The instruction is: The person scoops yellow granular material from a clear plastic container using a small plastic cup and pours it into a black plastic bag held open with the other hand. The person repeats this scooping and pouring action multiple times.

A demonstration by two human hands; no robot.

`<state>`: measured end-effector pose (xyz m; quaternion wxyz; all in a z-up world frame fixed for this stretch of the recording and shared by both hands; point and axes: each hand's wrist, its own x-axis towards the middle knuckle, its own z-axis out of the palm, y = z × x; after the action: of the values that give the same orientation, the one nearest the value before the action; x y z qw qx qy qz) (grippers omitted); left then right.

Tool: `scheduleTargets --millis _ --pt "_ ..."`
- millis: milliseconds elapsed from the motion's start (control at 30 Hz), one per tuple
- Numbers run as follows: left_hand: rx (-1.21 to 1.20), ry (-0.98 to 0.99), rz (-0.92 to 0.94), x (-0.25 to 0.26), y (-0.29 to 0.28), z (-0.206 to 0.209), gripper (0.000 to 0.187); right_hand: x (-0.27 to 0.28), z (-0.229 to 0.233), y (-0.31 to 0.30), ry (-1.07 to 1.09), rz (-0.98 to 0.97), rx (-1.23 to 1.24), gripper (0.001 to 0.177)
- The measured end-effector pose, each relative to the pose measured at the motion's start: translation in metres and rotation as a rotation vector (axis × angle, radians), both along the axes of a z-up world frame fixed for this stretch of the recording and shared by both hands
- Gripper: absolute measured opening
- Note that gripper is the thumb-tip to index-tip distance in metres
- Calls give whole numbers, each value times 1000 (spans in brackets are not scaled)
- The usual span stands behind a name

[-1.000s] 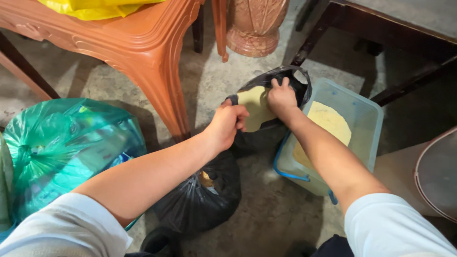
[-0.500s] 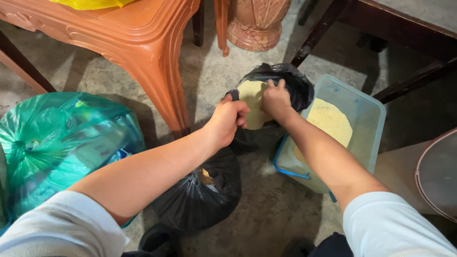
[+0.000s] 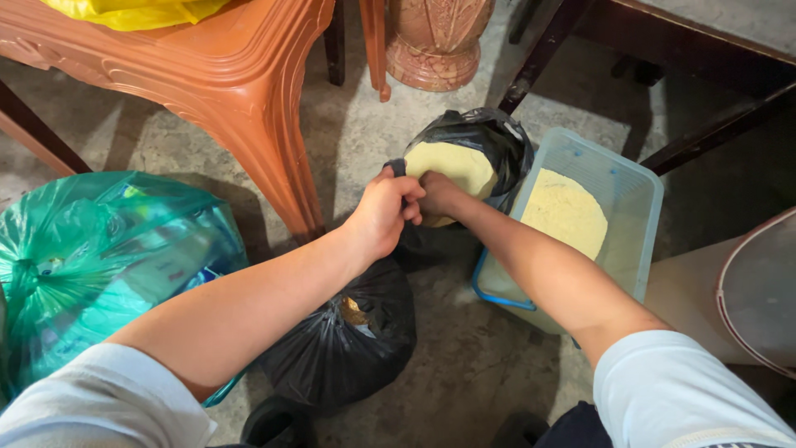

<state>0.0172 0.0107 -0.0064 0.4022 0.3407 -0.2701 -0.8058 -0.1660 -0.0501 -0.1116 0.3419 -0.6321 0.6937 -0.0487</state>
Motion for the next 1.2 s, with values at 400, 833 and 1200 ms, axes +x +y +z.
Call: scheduleTargets --millis 400,833,1200 --pt "-34 15 13 1 -5 -2 20 -32 65 20 -746 -147 300 27" --pt "-37 -47 25 -3 -8 4 21 -113 64 18 -949 -421 179 13" --pt "-51 -71 14 -9 -13 5 28 -190 139 51 -1080 -425 49 12"
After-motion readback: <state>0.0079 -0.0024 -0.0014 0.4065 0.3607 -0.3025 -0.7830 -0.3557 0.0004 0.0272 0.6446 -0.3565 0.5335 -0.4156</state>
